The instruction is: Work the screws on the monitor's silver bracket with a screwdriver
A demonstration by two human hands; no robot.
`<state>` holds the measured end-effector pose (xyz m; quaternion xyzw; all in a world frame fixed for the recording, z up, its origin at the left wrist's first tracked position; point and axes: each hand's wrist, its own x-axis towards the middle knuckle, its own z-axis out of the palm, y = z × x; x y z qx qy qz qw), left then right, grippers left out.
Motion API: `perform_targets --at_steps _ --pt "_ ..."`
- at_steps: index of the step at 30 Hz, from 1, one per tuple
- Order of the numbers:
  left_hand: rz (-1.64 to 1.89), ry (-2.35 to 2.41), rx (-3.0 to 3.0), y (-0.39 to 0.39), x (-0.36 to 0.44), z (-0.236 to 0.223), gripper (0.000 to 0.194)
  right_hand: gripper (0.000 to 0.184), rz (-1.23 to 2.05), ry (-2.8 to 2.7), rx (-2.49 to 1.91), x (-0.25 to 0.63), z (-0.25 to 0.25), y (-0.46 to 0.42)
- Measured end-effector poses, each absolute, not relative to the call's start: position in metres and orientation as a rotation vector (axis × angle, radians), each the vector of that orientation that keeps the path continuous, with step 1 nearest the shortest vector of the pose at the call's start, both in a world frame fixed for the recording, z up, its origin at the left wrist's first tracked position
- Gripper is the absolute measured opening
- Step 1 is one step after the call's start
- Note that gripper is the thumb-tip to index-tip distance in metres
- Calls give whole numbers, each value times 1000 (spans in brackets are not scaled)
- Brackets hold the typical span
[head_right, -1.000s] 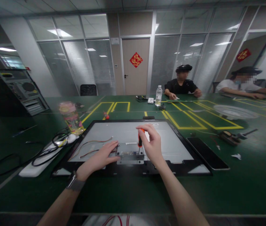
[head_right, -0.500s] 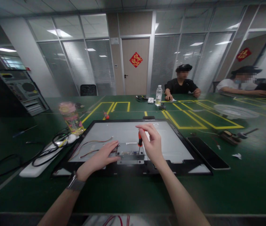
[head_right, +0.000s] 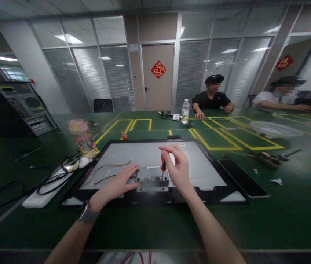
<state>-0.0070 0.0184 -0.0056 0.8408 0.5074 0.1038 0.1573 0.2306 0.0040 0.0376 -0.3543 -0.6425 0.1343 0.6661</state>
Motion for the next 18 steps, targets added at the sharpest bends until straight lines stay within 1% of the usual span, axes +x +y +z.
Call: perform_targets --at_steps 5,9,13,18 --pt "277 1449 2383 14 -4 3 64 23 420 -1433 -795 230 38 2" --pt "269 1454 2377 14 -3 5 65 21 448 -1435 -790 230 34 5" --pt "264 1453 2382 16 -4 1 64 15 367 -1464 -779 230 32 7" --pt "272 1470 2371 17 -5 -1 66 14 289 -1475 -796 231 34 7"
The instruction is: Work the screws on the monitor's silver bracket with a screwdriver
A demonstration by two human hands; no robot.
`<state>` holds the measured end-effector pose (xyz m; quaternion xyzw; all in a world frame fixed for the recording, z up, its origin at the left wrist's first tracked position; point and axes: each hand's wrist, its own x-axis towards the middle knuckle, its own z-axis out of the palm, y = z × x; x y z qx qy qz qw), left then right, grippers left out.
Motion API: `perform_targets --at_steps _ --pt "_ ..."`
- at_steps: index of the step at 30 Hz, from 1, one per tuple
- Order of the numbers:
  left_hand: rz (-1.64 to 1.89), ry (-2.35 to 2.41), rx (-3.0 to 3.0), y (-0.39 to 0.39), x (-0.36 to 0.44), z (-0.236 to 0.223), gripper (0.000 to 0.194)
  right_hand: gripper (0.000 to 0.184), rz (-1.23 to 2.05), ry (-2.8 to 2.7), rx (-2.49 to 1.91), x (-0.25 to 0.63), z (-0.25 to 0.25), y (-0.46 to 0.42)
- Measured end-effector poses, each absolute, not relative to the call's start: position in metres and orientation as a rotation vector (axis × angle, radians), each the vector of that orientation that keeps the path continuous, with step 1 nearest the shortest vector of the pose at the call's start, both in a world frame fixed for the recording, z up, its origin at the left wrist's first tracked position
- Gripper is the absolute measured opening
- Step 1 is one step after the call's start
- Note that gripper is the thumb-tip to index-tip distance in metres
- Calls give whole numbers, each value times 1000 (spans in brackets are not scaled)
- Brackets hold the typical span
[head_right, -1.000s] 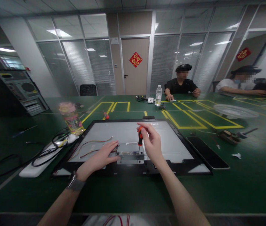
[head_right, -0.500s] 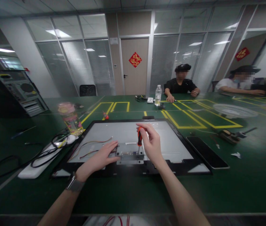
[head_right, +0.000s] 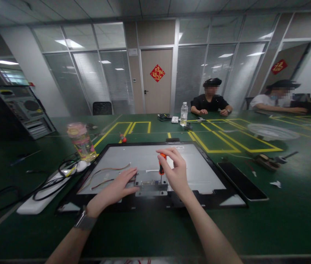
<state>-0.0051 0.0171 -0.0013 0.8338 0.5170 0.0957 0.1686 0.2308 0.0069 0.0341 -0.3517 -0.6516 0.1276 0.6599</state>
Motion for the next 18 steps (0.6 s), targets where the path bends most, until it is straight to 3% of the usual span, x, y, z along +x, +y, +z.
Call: perform_targets --at_steps 9,18 --pt "237 1483 2329 13 -3 7 68 19 428 -1437 -795 231 32 6" --pt "293 1462 2329 15 -4 3 66 12 294 -1460 -777 230 33 7"
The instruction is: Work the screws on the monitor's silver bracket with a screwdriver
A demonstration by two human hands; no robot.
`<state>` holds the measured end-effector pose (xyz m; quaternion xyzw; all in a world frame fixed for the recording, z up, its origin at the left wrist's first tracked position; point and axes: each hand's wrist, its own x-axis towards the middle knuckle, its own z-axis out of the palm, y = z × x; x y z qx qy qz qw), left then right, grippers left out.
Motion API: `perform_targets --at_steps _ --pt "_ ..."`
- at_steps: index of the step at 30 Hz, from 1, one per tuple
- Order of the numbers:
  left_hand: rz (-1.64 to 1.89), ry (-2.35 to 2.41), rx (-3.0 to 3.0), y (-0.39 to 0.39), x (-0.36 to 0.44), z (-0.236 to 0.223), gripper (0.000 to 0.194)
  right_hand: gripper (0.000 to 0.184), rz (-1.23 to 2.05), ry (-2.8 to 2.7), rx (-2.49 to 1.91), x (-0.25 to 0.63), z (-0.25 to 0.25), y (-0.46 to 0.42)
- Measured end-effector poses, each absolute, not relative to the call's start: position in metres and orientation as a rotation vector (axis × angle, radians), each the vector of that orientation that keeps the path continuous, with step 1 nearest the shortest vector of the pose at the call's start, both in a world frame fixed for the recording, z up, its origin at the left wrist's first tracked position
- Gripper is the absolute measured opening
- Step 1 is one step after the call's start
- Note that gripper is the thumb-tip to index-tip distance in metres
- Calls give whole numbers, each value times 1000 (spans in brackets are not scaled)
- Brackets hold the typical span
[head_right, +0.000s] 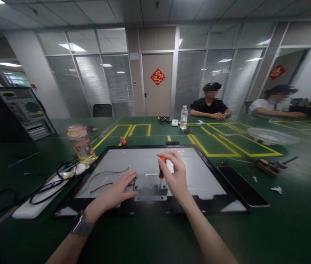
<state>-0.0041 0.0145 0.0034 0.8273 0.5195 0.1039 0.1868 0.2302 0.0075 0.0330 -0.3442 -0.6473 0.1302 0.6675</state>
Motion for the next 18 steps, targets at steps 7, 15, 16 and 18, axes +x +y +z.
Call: perform_targets --at_steps 7,15,16,18 --pt "311 1463 2329 12 -5 5 63 20 443 -1460 -786 230 34 4" --pt "309 1461 2342 14 -4 3 62 11 377 -1471 -738 230 35 6" --pt "312 1460 2341 14 -4 3 62 13 400 -1470 -741 230 36 6" --pt "318 1460 2337 14 -5 3 62 18 470 -1458 -745 229 36 5"
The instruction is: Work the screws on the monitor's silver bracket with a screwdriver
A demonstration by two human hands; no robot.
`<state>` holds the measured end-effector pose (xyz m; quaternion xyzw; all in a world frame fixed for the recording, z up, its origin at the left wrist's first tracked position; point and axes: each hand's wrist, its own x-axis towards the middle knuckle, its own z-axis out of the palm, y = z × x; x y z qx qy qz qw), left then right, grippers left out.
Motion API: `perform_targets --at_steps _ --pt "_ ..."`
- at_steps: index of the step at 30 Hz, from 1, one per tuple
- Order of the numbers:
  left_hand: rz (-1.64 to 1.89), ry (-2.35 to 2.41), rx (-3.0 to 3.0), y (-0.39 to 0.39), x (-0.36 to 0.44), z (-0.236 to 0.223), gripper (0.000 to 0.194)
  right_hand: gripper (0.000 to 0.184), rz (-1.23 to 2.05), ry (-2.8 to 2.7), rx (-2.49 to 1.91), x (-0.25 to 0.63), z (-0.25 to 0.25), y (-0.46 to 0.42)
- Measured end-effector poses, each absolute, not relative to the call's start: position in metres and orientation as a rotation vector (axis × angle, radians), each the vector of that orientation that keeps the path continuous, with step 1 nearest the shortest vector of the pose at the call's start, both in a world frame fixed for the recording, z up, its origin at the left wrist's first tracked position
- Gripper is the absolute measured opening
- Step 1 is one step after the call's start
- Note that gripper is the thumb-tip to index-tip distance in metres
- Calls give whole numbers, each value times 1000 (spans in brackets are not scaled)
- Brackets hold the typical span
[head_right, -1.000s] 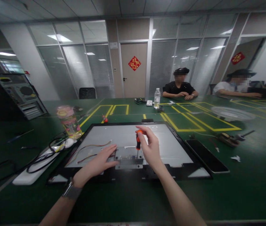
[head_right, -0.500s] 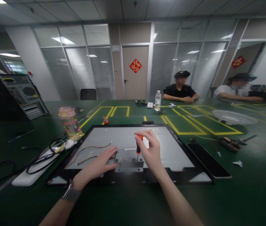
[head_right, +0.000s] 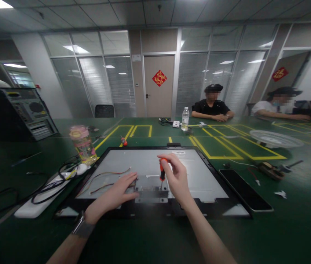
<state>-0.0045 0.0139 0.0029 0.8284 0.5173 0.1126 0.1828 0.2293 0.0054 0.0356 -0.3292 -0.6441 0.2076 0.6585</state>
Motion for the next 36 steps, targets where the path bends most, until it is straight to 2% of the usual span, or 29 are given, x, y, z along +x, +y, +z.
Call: perform_targets --at_steps 9,17,22,29,36 --pt "275 1484 2319 12 -3 8 65 24 560 -1454 -733 231 33 6" --pt "292 1472 2313 13 -3 6 66 10 194 -1504 -824 230 33 6" --pt "286 1476 2307 12 -3 7 65 19 292 -1539 -786 229 33 4" --pt "278 1487 2316 12 -2 9 64 12 137 -1540 -820 228 35 5" --pt "227 1500 2303 9 -1 14 67 20 302 -1534 -771 230 30 6"
